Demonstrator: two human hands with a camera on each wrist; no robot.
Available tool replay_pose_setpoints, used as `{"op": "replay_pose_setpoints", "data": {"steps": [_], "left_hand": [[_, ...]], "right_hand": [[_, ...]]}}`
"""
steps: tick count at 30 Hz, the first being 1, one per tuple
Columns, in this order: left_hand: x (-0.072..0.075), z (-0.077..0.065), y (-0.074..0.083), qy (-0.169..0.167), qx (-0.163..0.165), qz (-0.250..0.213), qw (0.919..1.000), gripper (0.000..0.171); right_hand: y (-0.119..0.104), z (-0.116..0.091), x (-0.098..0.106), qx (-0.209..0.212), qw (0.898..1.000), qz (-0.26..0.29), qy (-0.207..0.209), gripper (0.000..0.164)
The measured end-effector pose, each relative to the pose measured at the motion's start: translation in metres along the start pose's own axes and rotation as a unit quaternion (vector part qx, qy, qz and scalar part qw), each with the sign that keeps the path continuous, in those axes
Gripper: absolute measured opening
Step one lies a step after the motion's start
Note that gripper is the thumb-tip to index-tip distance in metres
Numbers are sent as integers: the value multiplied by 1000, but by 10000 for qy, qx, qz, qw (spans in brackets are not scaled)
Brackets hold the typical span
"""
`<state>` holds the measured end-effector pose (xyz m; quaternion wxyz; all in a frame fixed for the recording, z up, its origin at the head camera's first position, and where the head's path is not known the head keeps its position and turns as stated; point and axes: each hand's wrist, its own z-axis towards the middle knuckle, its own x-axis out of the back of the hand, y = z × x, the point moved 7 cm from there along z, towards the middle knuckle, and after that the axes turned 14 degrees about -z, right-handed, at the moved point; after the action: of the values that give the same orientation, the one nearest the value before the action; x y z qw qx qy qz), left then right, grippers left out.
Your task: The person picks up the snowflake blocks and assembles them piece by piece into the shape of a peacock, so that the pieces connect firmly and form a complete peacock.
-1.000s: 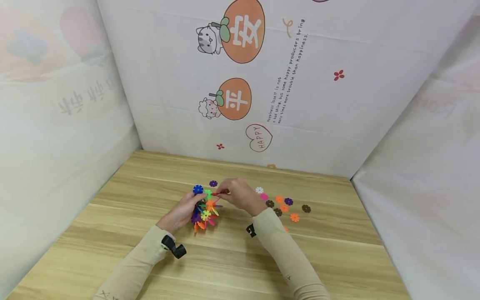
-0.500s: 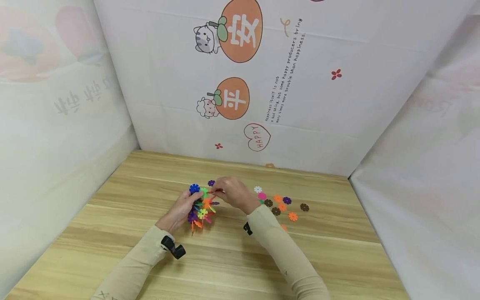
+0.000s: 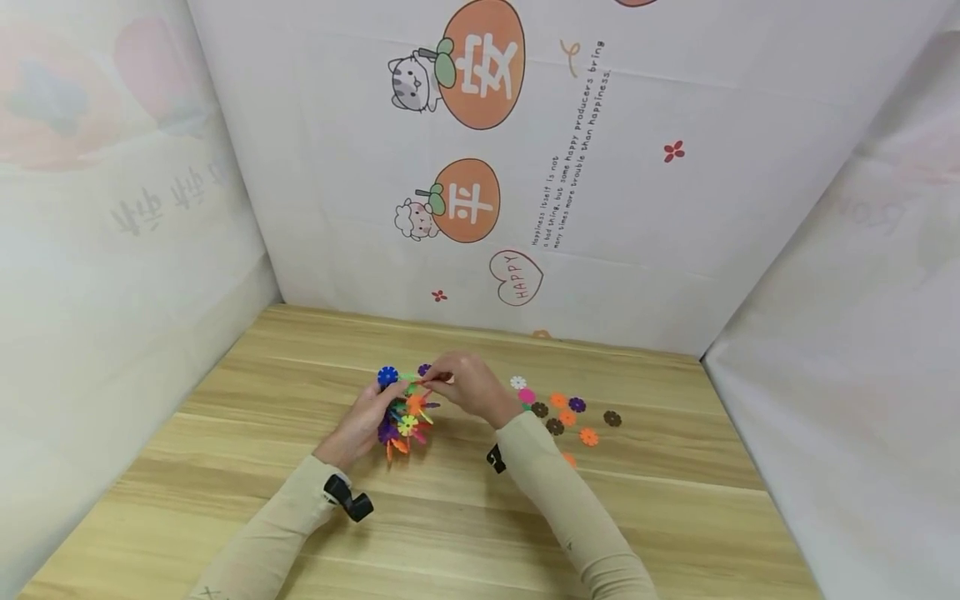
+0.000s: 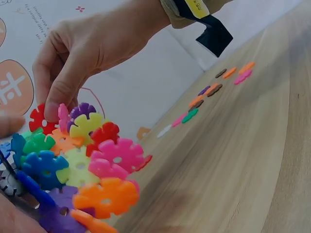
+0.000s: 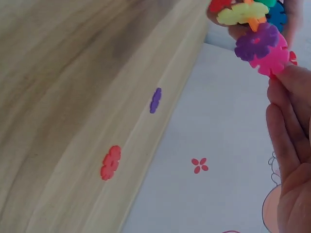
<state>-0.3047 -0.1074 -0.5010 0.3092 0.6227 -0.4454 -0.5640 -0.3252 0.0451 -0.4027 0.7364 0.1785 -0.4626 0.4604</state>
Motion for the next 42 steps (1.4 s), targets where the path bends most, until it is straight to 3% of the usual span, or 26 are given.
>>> {"op": "replay_pose_setpoints", "data": {"steps": [4, 9, 15, 21, 24, 28, 32, 38, 42], "left_hand": [[5, 3, -1, 44, 11, 87, 10000, 42], [15, 6, 0, 175, -5, 305, 9994, 45], [19, 7, -2, 136, 251, 99, 9995, 37], [19, 8, -2, -62, 349, -347, 9988, 30], [21, 8, -1, 18, 340, -421, 9985, 31], [22, 9, 1, 120, 296, -286, 9991, 35], [20, 9, 0, 63, 277, -271, 9992, 30], [21, 10, 0, -117, 279, -305, 9991, 28], [24, 10, 2, -182, 346, -296, 9988, 28]], "right_hand": [[9, 2, 1, -280, 9985, 304, -350, 6], [35, 7, -10, -1028, 9884, 452, -1024, 11], [71, 12, -46, -1686, 9737, 25, -1534, 18], [84, 17, -79, -2220, 9591, -53, -1758, 28], [84, 20, -93, -2314, 9556, -113, -1820, 28], [80, 25, -107, -2199, 9589, -362, -1758, 14], [78, 25, -113, -2173, 9594, -542, -1713, 11], [86, 20, -109, -2659, 9445, -73, -1929, 8], [94, 16, -98, -2722, 9418, 249, -1959, 7]]}}
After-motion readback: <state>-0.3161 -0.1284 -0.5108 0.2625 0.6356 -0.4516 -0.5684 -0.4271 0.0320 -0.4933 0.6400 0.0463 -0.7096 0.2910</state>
